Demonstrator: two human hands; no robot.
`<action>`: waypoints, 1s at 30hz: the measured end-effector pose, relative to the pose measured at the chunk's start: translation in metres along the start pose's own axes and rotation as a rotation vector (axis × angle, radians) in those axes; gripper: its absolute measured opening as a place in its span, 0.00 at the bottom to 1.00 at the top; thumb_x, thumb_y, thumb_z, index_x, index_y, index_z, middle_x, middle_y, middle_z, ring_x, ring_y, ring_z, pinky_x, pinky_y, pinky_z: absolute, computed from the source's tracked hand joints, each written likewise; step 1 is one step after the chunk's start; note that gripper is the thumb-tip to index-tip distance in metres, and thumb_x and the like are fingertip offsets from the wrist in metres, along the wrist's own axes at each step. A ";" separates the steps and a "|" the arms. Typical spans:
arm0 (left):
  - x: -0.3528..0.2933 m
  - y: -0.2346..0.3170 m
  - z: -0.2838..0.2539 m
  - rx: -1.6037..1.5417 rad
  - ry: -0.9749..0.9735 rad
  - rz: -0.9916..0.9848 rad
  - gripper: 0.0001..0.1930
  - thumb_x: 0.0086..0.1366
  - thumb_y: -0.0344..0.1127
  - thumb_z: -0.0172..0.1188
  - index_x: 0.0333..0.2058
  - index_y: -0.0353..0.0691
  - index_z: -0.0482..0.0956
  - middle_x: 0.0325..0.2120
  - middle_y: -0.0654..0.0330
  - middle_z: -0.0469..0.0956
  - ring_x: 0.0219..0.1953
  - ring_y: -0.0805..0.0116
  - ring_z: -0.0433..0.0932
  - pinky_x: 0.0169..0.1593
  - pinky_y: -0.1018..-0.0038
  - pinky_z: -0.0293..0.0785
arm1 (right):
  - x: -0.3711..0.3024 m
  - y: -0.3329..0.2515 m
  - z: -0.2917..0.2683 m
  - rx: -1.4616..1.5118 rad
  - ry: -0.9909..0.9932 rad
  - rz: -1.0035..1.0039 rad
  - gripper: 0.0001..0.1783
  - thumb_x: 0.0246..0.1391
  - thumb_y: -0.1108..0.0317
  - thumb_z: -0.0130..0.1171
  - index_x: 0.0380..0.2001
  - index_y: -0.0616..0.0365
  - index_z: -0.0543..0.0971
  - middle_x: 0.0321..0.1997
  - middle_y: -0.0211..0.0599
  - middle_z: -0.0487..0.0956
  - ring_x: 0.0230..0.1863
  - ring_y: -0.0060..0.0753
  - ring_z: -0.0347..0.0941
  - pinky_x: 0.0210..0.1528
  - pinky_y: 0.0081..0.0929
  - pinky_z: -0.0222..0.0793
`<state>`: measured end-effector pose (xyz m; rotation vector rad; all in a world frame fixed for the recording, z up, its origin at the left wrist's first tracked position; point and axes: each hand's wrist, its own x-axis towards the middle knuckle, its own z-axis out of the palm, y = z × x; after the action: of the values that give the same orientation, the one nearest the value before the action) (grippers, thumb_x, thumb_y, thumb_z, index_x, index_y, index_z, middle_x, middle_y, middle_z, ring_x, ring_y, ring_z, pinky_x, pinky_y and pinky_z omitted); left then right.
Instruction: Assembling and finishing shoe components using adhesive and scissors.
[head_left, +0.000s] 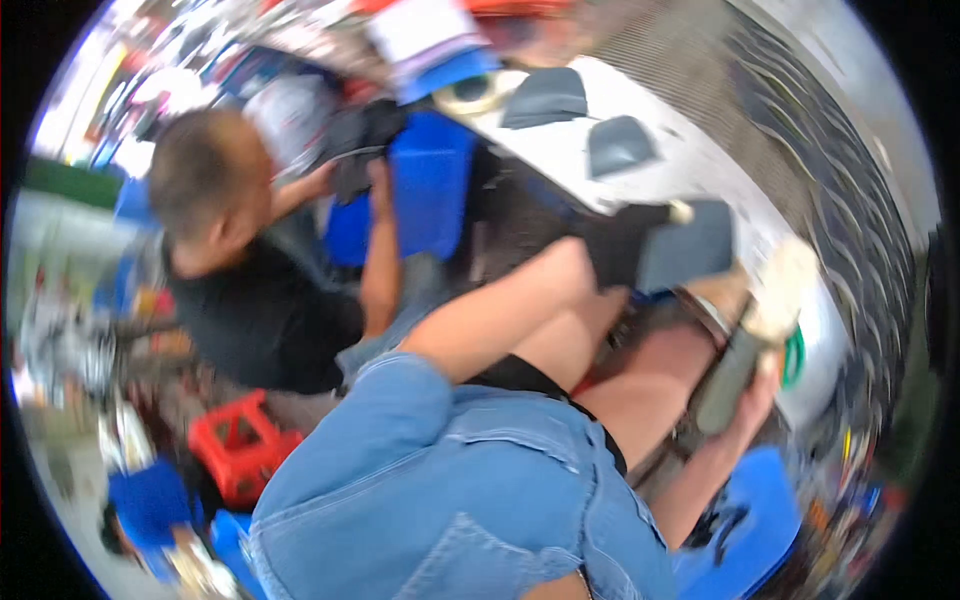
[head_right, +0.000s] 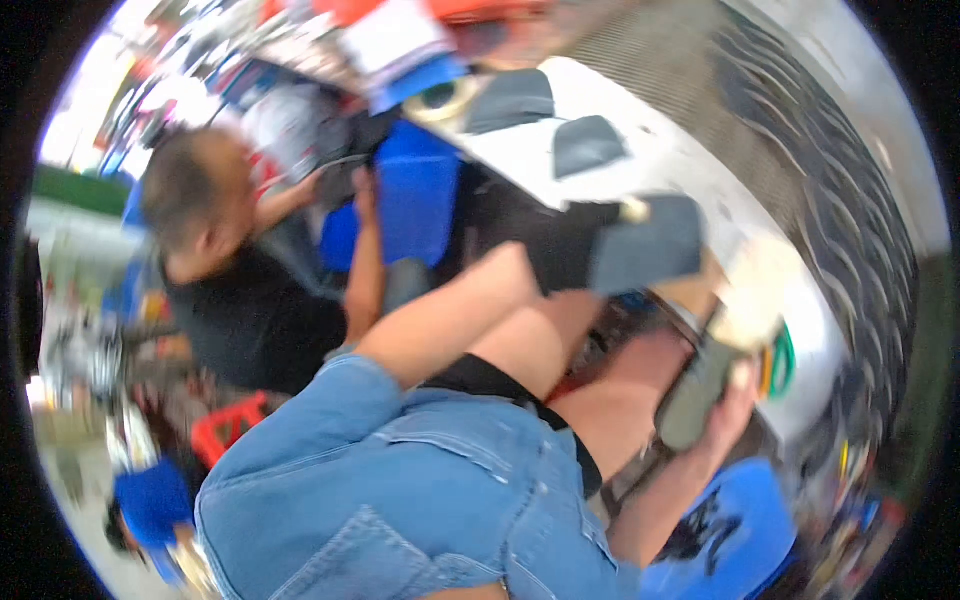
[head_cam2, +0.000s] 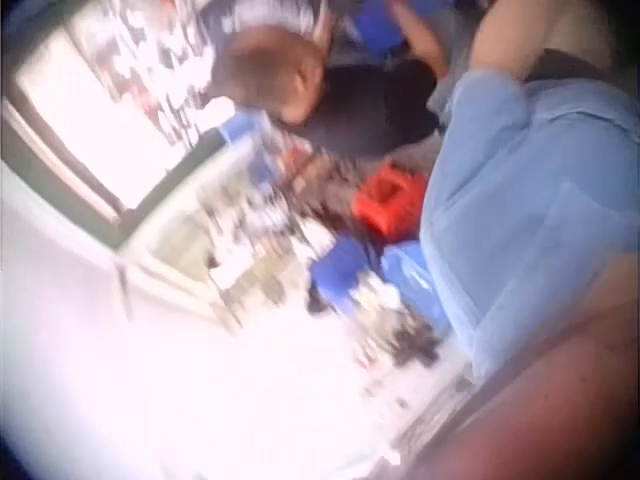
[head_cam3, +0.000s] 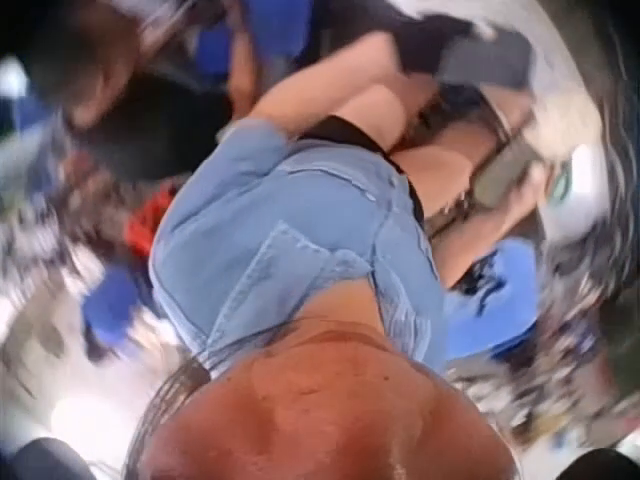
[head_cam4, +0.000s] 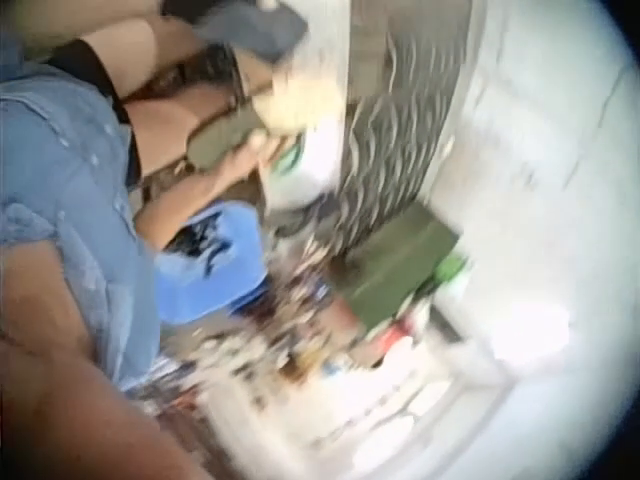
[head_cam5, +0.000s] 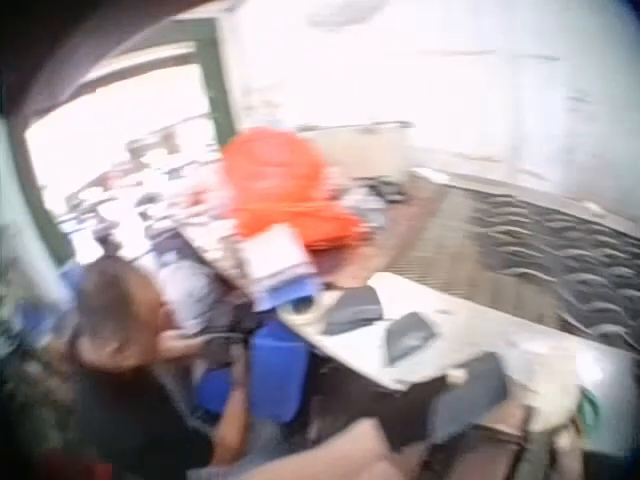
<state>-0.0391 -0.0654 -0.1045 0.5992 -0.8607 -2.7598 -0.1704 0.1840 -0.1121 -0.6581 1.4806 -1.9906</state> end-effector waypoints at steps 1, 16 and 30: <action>0.006 -0.010 0.001 -0.162 -0.174 0.032 0.21 0.63 0.39 0.56 0.51 0.33 0.69 0.44 0.52 0.76 0.41 0.66 0.78 0.47 0.71 0.75 | -0.006 0.008 -0.007 0.019 0.069 -0.010 0.25 0.62 0.58 0.44 0.56 0.65 0.63 0.46 0.45 0.74 0.41 0.35 0.75 0.41 0.30 0.74; -0.028 0.010 -0.027 -0.290 -0.192 0.078 0.20 0.63 0.41 0.55 0.49 0.34 0.71 0.41 0.53 0.77 0.40 0.66 0.78 0.43 0.70 0.77 | -0.017 0.031 0.024 0.026 0.114 0.134 0.23 0.63 0.56 0.45 0.52 0.63 0.68 0.41 0.37 0.76 0.38 0.27 0.74 0.39 0.22 0.71; -0.023 0.009 -0.023 -0.362 -0.215 0.033 0.20 0.63 0.41 0.55 0.49 0.35 0.71 0.40 0.51 0.77 0.39 0.63 0.78 0.41 0.66 0.78 | -0.032 0.028 0.032 0.144 0.011 0.136 0.21 0.63 0.59 0.45 0.52 0.63 0.67 0.44 0.40 0.76 0.39 0.31 0.75 0.41 0.28 0.74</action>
<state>-0.0082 -0.0778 -0.1097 0.2247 -0.3810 -2.8817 -0.1213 0.1783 -0.1321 -0.4741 1.3362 -1.9759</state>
